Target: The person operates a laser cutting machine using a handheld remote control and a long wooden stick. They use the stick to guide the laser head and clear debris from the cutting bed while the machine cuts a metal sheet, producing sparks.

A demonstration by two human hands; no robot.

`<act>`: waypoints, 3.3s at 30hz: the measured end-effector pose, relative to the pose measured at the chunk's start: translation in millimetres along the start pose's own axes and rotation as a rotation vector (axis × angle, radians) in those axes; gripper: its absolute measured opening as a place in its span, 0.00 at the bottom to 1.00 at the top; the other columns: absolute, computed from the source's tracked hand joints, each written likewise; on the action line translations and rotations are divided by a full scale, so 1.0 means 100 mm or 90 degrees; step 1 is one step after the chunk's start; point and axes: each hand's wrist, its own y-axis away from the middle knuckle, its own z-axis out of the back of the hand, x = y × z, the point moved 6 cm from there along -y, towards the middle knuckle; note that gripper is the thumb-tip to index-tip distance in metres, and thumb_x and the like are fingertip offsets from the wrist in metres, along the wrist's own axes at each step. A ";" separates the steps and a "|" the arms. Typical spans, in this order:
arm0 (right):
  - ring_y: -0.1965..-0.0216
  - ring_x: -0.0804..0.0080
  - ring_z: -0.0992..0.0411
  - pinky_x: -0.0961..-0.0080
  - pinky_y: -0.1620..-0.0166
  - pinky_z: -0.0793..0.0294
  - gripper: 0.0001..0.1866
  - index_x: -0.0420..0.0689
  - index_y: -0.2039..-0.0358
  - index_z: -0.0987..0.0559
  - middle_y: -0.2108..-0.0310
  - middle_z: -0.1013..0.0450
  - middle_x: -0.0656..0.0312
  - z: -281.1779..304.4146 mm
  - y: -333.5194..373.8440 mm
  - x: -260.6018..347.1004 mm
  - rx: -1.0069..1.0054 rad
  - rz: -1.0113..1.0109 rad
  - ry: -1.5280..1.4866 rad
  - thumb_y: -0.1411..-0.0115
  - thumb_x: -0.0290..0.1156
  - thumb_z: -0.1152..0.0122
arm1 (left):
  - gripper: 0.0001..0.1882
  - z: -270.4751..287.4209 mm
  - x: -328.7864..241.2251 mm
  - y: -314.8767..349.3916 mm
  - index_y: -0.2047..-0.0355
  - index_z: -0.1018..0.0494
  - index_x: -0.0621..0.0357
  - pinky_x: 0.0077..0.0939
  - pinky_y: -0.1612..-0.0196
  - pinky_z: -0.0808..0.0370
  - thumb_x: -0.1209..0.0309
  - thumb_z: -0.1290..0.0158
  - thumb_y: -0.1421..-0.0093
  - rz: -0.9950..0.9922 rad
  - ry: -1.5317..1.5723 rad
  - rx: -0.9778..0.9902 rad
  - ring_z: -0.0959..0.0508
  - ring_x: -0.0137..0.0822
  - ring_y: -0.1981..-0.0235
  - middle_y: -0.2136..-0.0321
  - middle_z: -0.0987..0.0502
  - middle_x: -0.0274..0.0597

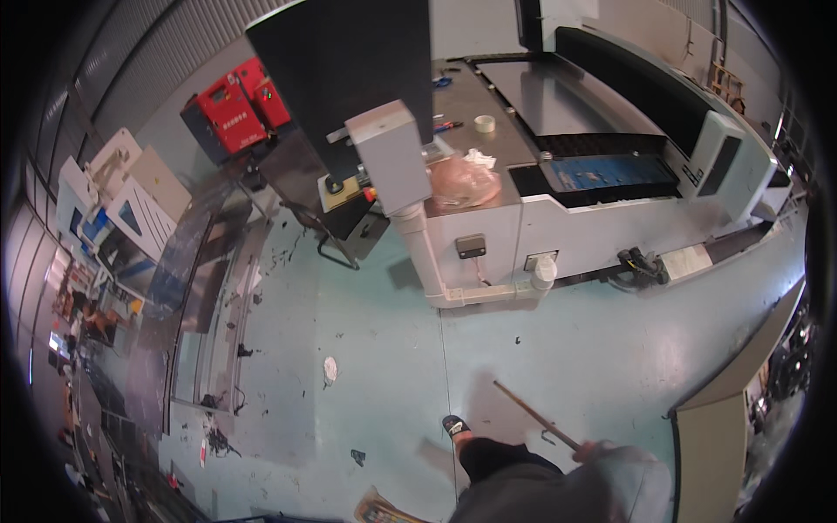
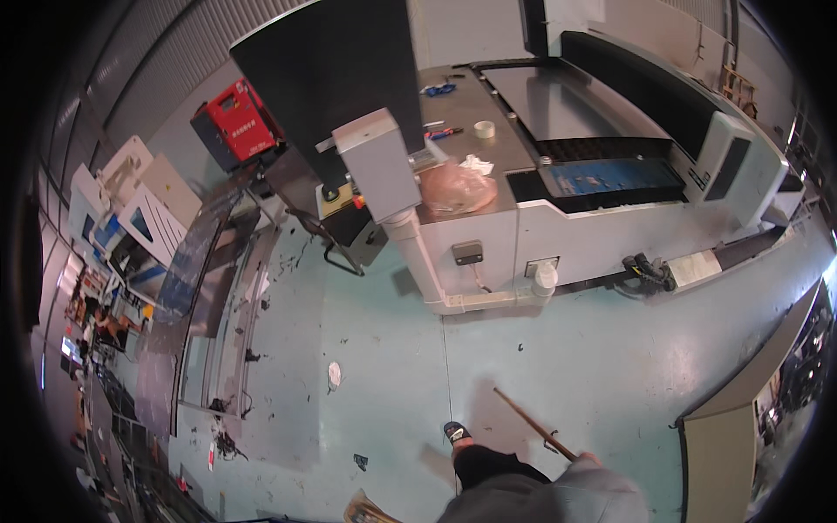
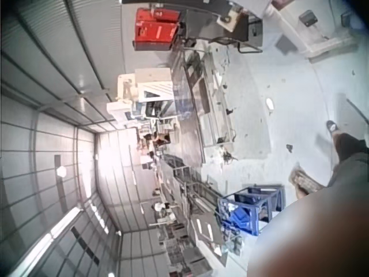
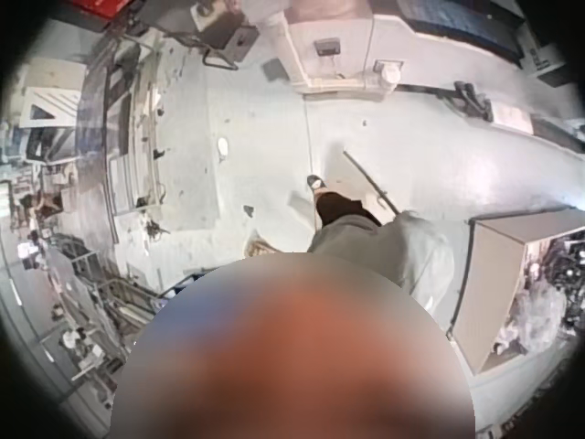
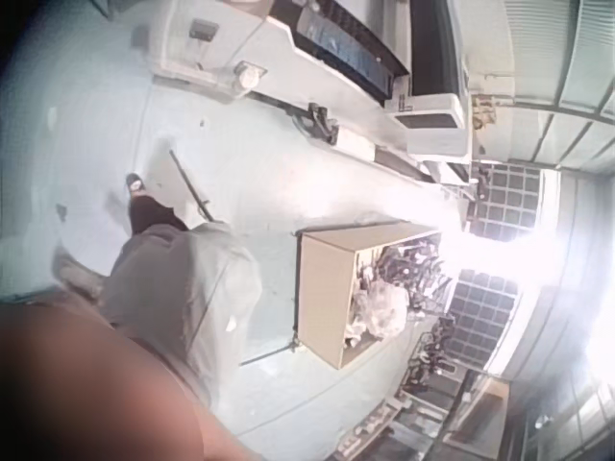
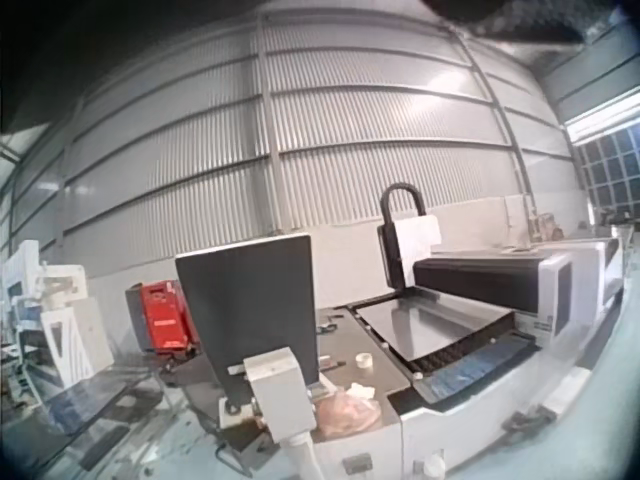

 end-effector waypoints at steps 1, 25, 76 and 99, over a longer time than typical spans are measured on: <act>0.58 0.59 0.19 0.58 0.56 0.20 0.20 0.46 0.63 0.12 0.61 0.18 0.51 0.11 0.00 0.55 0.025 0.056 0.019 0.49 0.48 0.29 | 0.35 -0.04 -0.14 -0.16 0.32 0.39 0.59 0.46 0.33 0.35 0.47 0.61 0.29 -0.003 0.008 -0.009 0.32 0.49 0.35 0.35 0.33 0.51; 0.60 0.51 0.19 0.59 0.52 0.22 0.17 0.41 0.63 0.15 0.68 0.18 0.48 1.20 1.58 9.32 -0.049 0.351 -0.461 0.43 0.42 0.38 | 0.20 -3.59 -5.32 -4.31 0.50 0.25 0.58 0.34 0.48 0.25 0.56 0.56 0.29 -0.147 -0.093 0.228 0.20 0.36 0.55 0.55 0.20 0.40; 0.58 0.42 0.22 0.52 0.53 0.26 0.28 0.50 0.32 0.34 0.63 0.21 0.42 9.16 -2.73 11.82 -0.543 -0.071 -0.694 0.30 0.43 0.52 | 0.24 -16.06 -4.31 -6.48 0.45 0.26 0.56 0.39 0.45 0.24 0.53 0.56 0.30 0.144 -0.479 0.631 0.21 0.39 0.50 0.50 0.20 0.39; 0.65 0.46 0.22 0.55 0.56 0.26 0.28 0.57 0.29 0.37 0.69 0.21 0.45 10.79 -3.69 13.72 -0.505 -0.314 -0.709 0.29 0.40 0.54 | 0.15 -20.63 -3.76 -6.35 0.49 0.28 0.58 0.30 0.51 0.23 0.62 0.52 0.29 0.171 -0.684 0.934 0.20 0.30 0.55 0.56 0.20 0.37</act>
